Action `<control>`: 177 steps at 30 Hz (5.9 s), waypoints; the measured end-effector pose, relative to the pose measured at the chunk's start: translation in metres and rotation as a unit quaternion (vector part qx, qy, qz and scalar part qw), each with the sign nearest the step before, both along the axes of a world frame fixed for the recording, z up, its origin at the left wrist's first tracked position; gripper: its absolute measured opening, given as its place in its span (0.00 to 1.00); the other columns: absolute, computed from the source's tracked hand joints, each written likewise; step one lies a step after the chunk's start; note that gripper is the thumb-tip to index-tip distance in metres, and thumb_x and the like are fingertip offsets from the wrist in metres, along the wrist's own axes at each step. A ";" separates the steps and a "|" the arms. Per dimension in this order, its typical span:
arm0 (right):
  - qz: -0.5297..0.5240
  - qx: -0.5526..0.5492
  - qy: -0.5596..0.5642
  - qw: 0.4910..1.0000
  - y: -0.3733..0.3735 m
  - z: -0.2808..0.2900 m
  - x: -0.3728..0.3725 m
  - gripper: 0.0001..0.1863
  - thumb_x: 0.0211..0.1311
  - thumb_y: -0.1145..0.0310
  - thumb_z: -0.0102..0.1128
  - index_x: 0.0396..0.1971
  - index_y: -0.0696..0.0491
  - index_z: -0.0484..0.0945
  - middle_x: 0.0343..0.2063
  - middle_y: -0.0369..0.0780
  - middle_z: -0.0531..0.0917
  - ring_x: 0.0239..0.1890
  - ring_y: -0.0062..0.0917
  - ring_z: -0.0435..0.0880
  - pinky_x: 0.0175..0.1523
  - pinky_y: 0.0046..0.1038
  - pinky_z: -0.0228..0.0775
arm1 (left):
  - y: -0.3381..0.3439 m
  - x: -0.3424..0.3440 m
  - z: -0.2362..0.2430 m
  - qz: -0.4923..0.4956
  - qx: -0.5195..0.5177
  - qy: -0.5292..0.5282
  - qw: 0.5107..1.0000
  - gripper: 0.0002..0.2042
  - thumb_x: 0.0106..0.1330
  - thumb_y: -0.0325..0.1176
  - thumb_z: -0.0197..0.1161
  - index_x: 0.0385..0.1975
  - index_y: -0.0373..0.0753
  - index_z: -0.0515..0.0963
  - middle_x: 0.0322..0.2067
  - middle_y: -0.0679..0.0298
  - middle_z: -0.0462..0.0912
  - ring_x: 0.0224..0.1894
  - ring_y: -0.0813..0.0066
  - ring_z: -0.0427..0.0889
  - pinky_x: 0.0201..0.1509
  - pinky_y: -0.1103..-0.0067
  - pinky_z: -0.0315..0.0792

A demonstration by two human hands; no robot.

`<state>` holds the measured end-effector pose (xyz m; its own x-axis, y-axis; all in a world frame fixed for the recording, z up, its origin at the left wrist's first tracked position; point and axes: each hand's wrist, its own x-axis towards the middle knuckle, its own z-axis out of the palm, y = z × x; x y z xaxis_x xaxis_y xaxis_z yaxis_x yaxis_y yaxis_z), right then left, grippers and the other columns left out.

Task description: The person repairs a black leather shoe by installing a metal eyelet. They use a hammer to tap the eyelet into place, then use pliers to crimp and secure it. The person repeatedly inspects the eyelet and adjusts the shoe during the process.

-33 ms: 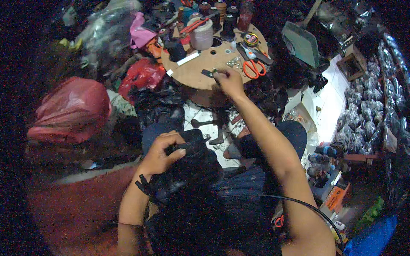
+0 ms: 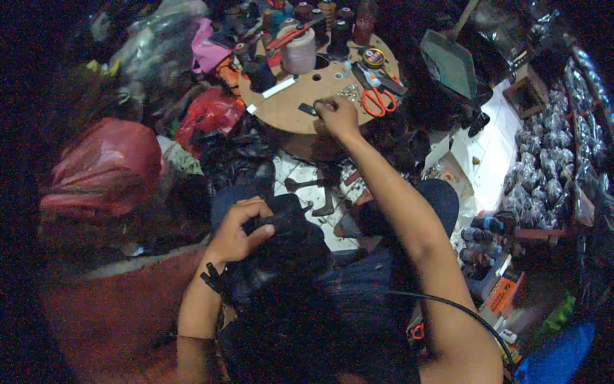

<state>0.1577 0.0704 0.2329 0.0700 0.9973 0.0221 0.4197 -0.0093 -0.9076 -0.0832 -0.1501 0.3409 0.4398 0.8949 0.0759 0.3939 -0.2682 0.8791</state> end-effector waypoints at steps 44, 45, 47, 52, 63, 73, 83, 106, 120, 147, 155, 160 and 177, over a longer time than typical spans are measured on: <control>0.097 0.194 0.003 0.976 -0.030 0.164 0.100 0.38 0.50 0.59 0.78 0.58 0.61 0.72 0.51 0.41 0.80 0.52 0.25 0.80 0.58 0.27 0.70 | 0.031 0.026 0.001 -0.143 -0.132 -0.231 0.953 0.10 0.57 0.33 0.66 0.33 0.33 0.78 0.30 0.61 0.80 0.36 0.73 0.77 0.44 0.75 0.71; 0.126 0.123 0.081 0.981 -0.070 0.178 0.095 0.41 0.48 0.60 0.79 0.60 0.61 0.69 0.52 0.40 0.79 0.53 0.25 0.78 0.59 0.27 0.69 | 0.028 0.033 0.005 -0.167 -0.117 -0.245 0.948 0.11 0.58 0.35 0.65 0.33 0.34 0.78 0.30 0.61 0.79 0.35 0.74 0.76 0.43 0.75 0.71; 0.172 0.053 0.194 0.964 -0.123 0.197 0.080 0.46 0.44 0.65 0.82 0.63 0.59 0.65 0.53 0.40 0.78 0.54 0.25 0.78 0.61 0.27 0.69 | 0.028 0.045 0.012 -0.189 -0.086 -0.211 0.955 0.11 0.58 0.36 0.64 0.32 0.34 0.78 0.28 0.62 0.79 0.33 0.75 0.76 0.42 0.75 0.70; 0.188 -0.036 0.239 0.952 -0.185 0.195 0.053 0.39 0.58 0.69 0.74 0.66 0.59 0.62 0.54 0.41 0.75 0.56 0.22 0.75 0.63 0.27 0.68 | 0.007 0.084 0.016 -0.143 0.021 -0.115 0.983 0.12 0.57 0.37 0.64 0.31 0.33 0.78 0.24 0.64 0.78 0.28 0.69 0.78 0.39 0.72 0.71; 0.139 0.010 0.161 0.977 -0.181 0.166 0.025 0.15 0.68 0.64 0.65 0.45 0.60 0.82 0.36 0.37 0.86 0.39 0.17 0.82 0.47 0.22 0.75 | 0.011 0.098 0.026 0.131 -0.114 -0.348 0.921 0.19 0.73 0.31 0.61 0.58 0.31 0.68 0.49 0.57 0.80 0.51 0.72 0.81 0.54 0.77 0.78; 0.121 -0.156 0.303 0.932 -0.113 0.125 0.029 0.14 0.64 0.67 0.68 0.45 0.60 0.85 0.36 0.39 0.87 0.35 0.18 0.83 0.41 0.21 0.75 | 0.067 0.105 0.010 0.163 -0.051 -0.106 0.980 0.31 0.58 0.38 0.74 0.56 0.33 0.66 0.45 0.54 0.81 0.44 0.71 0.84 0.41 0.76 0.80; 0.097 -0.166 0.250 0.949 -0.015 0.059 0.026 0.17 0.65 0.61 0.68 0.46 0.58 0.85 0.36 0.38 0.87 0.36 0.19 0.83 0.40 0.22 0.75 | 0.168 0.101 -0.042 0.161 -0.219 -0.146 0.951 0.33 0.49 0.41 0.81 0.52 0.34 0.72 0.41 0.60 0.82 0.42 0.71 0.82 0.49 0.75 0.77; 0.169 0.015 -0.166 0.971 0.057 -0.034 0.040 0.18 0.60 0.56 0.67 0.43 0.54 0.86 0.38 0.49 0.87 0.43 0.42 0.87 0.50 0.40 0.77 | 0.252 0.031 -0.155 0.324 0.022 0.090 0.941 0.39 0.44 0.52 0.82 0.50 0.30 0.76 0.44 0.52 0.83 0.45 0.61 0.84 0.53 0.70 0.77; 0.095 0.096 -0.114 0.984 0.060 -0.032 0.035 0.14 0.58 0.61 0.68 0.39 0.55 0.86 0.34 0.46 0.88 0.36 0.38 0.87 0.43 0.35 0.77 | 0.222 -0.007 -0.148 0.293 0.060 0.132 0.945 0.42 0.40 0.40 0.85 0.57 0.35 0.71 0.50 0.53 0.82 0.52 0.59 0.82 0.60 0.68 0.74; -0.196 0.052 -0.255 0.945 0.191 0.004 0.194 0.27 0.57 0.46 0.67 0.40 0.58 0.85 0.40 0.52 0.87 0.46 0.47 0.86 0.52 0.42 0.76 | 0.223 -0.002 -0.159 0.267 0.083 0.277 0.919 0.45 0.46 0.51 0.81 0.63 0.34 0.71 0.59 0.48 0.70 0.61 0.47 0.70 0.66 0.62 0.67; -0.150 0.098 0.026 0.983 0.035 0.090 0.191 0.20 0.53 0.60 0.78 0.41 0.57 0.88 0.35 0.37 0.89 0.33 0.20 0.83 0.41 0.23 0.73 | 0.220 -0.004 -0.156 0.261 0.120 0.280 0.916 0.51 0.41 0.53 0.83 0.66 0.34 0.67 0.61 0.47 0.68 0.63 0.46 0.67 0.66 0.60 0.67; -0.003 0.095 -0.086 0.992 0.012 0.092 0.139 0.19 0.57 0.58 0.75 0.39 0.59 0.87 0.32 0.39 0.88 0.31 0.17 0.82 0.39 0.23 0.72 | 0.209 0.005 -0.121 0.297 0.153 0.260 0.906 0.53 0.40 0.55 0.83 0.67 0.37 0.65 0.61 0.49 0.66 0.61 0.48 0.66 0.67 0.61 0.64; 0.272 0.037 -0.322 0.906 0.046 0.013 0.039 0.23 0.52 0.58 0.73 0.40 0.62 0.82 0.40 0.55 0.84 0.44 0.49 0.84 0.50 0.44 0.76 | 0.065 0.036 0.004 0.140 -0.076 -0.055 0.986 0.11 0.62 0.32 0.68 0.44 0.39 0.84 0.42 0.64 0.83 0.39 0.78 0.79 0.41 0.80 0.71</control>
